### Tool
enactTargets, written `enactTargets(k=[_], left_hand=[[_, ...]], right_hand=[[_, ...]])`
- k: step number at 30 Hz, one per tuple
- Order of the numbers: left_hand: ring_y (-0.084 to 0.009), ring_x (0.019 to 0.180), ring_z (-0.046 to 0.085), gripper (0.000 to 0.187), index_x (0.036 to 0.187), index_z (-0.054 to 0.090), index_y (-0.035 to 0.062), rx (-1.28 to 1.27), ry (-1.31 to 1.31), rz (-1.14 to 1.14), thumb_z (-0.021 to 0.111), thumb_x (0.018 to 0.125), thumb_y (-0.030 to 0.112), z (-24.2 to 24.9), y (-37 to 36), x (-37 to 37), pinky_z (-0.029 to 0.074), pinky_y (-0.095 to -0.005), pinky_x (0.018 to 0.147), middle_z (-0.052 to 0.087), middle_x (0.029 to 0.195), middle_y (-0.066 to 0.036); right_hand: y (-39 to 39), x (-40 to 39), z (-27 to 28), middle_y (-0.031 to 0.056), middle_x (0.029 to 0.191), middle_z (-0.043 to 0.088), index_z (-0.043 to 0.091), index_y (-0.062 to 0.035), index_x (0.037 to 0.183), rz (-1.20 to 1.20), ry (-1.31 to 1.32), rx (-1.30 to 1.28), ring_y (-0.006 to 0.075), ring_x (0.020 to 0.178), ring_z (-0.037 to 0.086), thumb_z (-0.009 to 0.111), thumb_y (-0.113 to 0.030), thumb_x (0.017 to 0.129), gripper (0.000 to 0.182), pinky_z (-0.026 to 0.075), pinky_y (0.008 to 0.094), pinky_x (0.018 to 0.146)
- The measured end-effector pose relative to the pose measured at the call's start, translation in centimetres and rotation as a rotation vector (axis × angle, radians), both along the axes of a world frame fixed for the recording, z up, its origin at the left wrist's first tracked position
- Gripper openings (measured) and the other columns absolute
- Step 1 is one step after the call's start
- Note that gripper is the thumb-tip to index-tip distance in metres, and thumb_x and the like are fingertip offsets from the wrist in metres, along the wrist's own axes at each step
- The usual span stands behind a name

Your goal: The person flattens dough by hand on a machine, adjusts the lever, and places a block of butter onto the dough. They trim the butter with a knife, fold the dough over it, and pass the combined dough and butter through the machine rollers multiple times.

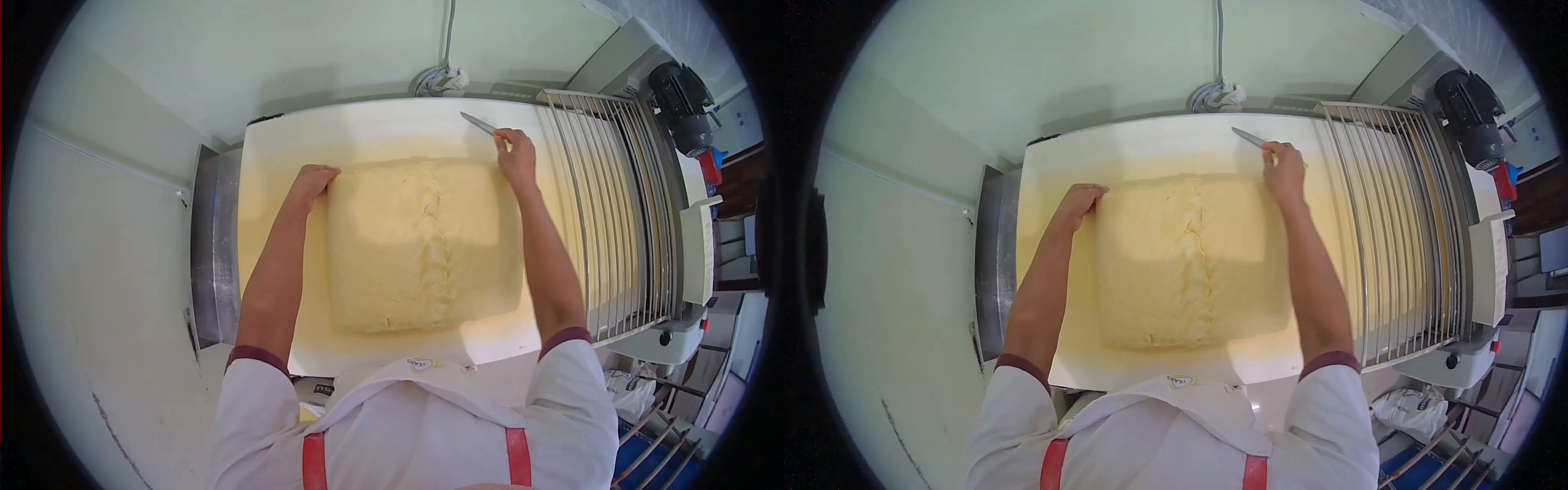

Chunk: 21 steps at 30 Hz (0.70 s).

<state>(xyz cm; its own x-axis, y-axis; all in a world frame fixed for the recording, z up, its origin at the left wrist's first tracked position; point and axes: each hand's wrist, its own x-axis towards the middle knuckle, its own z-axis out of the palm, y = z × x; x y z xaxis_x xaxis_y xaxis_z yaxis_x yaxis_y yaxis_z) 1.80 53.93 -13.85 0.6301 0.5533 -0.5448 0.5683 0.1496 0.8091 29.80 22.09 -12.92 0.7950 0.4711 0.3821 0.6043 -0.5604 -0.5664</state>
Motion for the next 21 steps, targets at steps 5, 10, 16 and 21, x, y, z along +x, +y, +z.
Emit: enactTargets(k=[5, 10, 16, 21], left_hand=[[-0.009, 0.062, 0.053, 0.01, 0.082, 0.069, 0.0033, 0.094, 0.102, -0.039, 0.065, 0.086, 0.012, -1.1, 1.1, 0.6, 0.041, -0.0242, 0.058, 0.062, 0.073, 0.001], [-0.0083, 0.063, 0.054, 0.01, 0.085, 0.068, 0.0043, 0.169, 0.163, -0.08, 0.063, 0.089, 0.012, -0.1, 0.5, 0.7, 0.041, -0.0224, 0.059, 0.063, 0.074, 0.0], [-0.018, 0.091, 0.059, 0.029, 0.112, 0.062, 0.002, 0.767, -0.238, 0.053, 0.067, 0.089, 0.019, -0.7, -0.7, 0.9, 0.046, -0.0303, 0.082, 0.064, 0.101, -0.008], [-0.0361, 0.133, 0.039, 0.054, 0.139, 0.041, 0.0017, 1.012, -0.348, -0.7, 0.058, 0.09, 0.015, 4.4, -22.0, 8.1, 0.029, -0.044, 0.111, 0.044, 0.14, -0.021]], right_hand=[[-3.2, 3.7, -1.8, 0.0137, 0.111, 0.06, 0.066, -0.0122, 0.112, 0.231, -0.01, -0.212, 0.034, 0.104, 0.055, 0.066, -0.012, 0.081, 0.03, 0.045, 0.043, 0.092], [-3.2, 5.3, -3.0, 0.0158, 0.112, 0.06, 0.063, -0.0103, 0.111, 0.176, 0.021, -0.302, 0.0346, 0.103, 0.056, 0.062, -0.009, 0.084, 0.027, 0.045, 0.0436, 0.091], [-9.7, 1.4, -2.1, 0.0181, 0.086, 0.064, 0.06, -0.0085, 0.112, -0.13, 0.457, 0.049, 0.0345, 0.079, 0.063, 0.054, -0.009, 0.089, 0.024, 0.049, 0.0434, 0.074], [-12.7, -4.8, -2.5, 0.0182, 0.075, 0.064, 0.063, -0.0078, 0.117, -0.15, 0.634, 0.282, 0.0325, 0.07, 0.064, 0.059, -0.014, 0.09, 0.028, 0.049, 0.0394, 0.066]])
